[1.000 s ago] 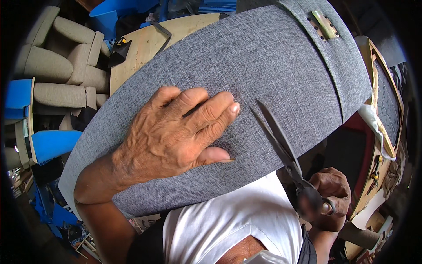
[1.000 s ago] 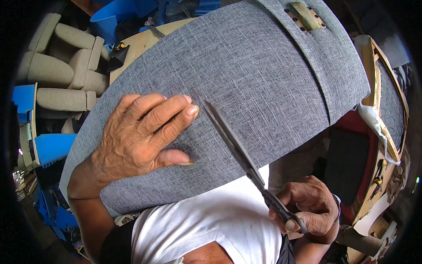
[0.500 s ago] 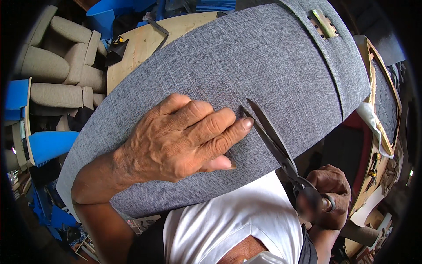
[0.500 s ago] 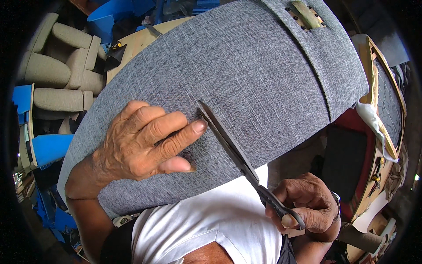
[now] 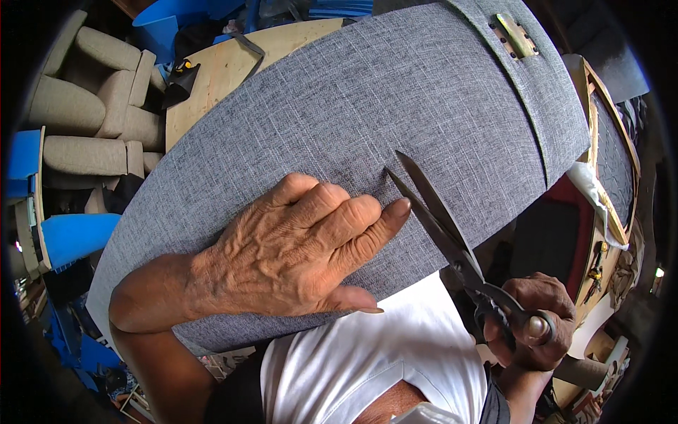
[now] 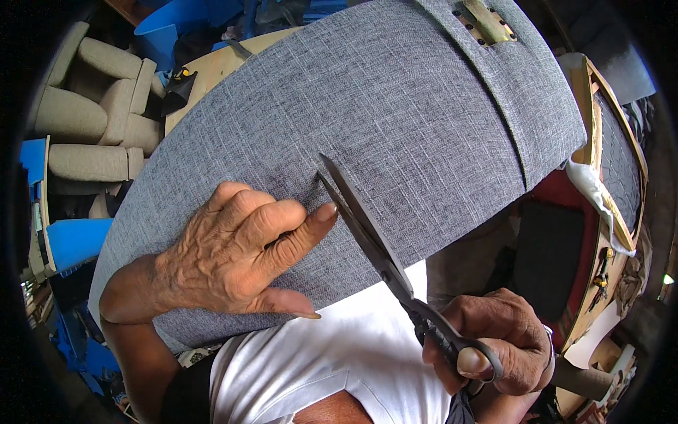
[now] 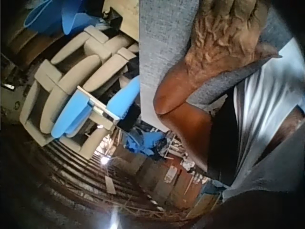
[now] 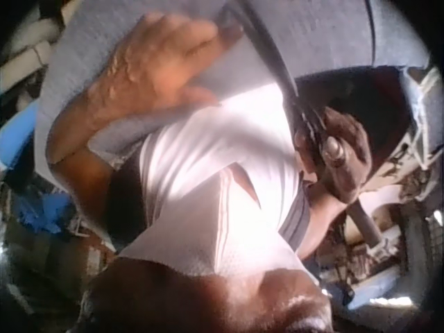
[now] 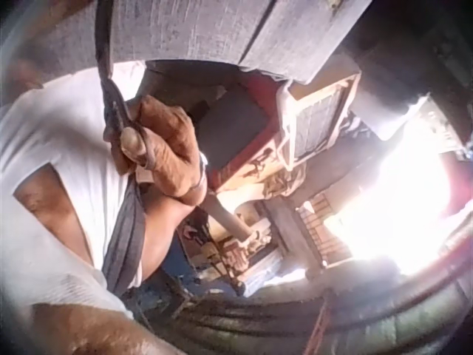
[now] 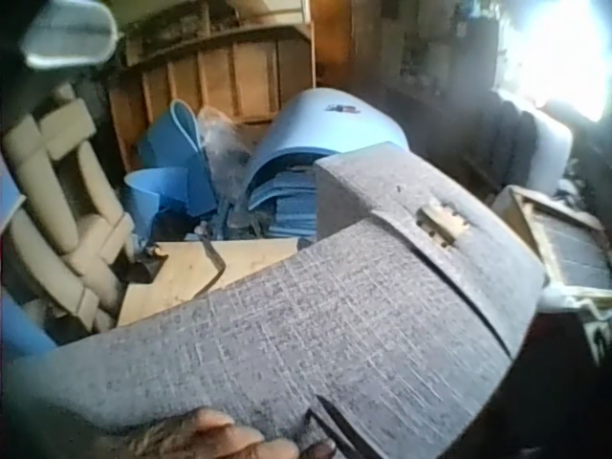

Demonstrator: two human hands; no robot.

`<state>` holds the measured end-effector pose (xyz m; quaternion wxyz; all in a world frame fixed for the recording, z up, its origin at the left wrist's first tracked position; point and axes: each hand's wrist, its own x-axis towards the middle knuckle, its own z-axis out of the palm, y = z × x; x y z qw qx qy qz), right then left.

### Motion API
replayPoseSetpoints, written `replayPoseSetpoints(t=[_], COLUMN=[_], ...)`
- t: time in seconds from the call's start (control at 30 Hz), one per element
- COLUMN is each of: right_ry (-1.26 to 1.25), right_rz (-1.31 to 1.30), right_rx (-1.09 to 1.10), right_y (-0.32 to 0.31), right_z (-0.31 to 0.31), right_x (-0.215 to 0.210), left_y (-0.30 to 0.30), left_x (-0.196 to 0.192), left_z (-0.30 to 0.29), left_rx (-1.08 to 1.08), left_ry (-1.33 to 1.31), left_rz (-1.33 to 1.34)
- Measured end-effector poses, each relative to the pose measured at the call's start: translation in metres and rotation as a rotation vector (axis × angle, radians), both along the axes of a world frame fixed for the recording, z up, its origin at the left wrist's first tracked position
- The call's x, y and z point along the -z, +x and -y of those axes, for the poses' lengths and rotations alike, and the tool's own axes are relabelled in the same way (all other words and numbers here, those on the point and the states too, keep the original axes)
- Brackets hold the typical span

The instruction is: Locating and cutting holes in the upholstery fabric of a furniture piece using scissors to prepare for bracket installation.

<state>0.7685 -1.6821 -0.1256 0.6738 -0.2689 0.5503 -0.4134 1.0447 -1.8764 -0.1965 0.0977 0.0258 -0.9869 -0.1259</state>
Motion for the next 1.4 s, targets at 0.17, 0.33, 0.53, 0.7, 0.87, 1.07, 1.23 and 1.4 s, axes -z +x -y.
replayPoseSetpoints(t=[0.17,0.33,0.53,0.7,0.87,1.07,1.23,1.4], right_ry=[0.024,-0.063,-0.127,-0.020,0.150,0.158,0.048,-0.210], right_rz=[0.023,0.132,0.116,0.206,0.373,0.460,0.385,-0.091], right_rx=[-0.018,-0.079,-0.031,0.045,0.226,0.317,0.228,-0.192], right_y=[0.000,0.000,0.001,0.007,0.018,0.023,0.019,0.011], right_z=[-0.003,-0.006,-0.012,-0.019,-0.028,-0.028,-0.025,-0.022], right_x=[0.001,0.015,0.023,0.022,0.019,0.017,0.035,0.054], left_y=[-0.001,-0.002,0.000,-0.003,-0.003,-0.006,-0.006,-0.006], left_x=[-0.001,0.001,0.000,0.004,0.002,-0.001,-0.002,-0.002], left_z=[-0.001,0.000,-0.002,-0.007,-0.015,-0.011,-0.010,-0.011], left_rx=[-0.014,0.001,-0.018,0.008,0.157,0.163,0.173,0.188], left_ry=[-0.009,-0.016,-0.020,-0.009,0.156,0.266,0.227,0.214], left_rz=[0.049,0.059,0.018,-0.148,-0.131,-0.106,-0.113,-0.087])
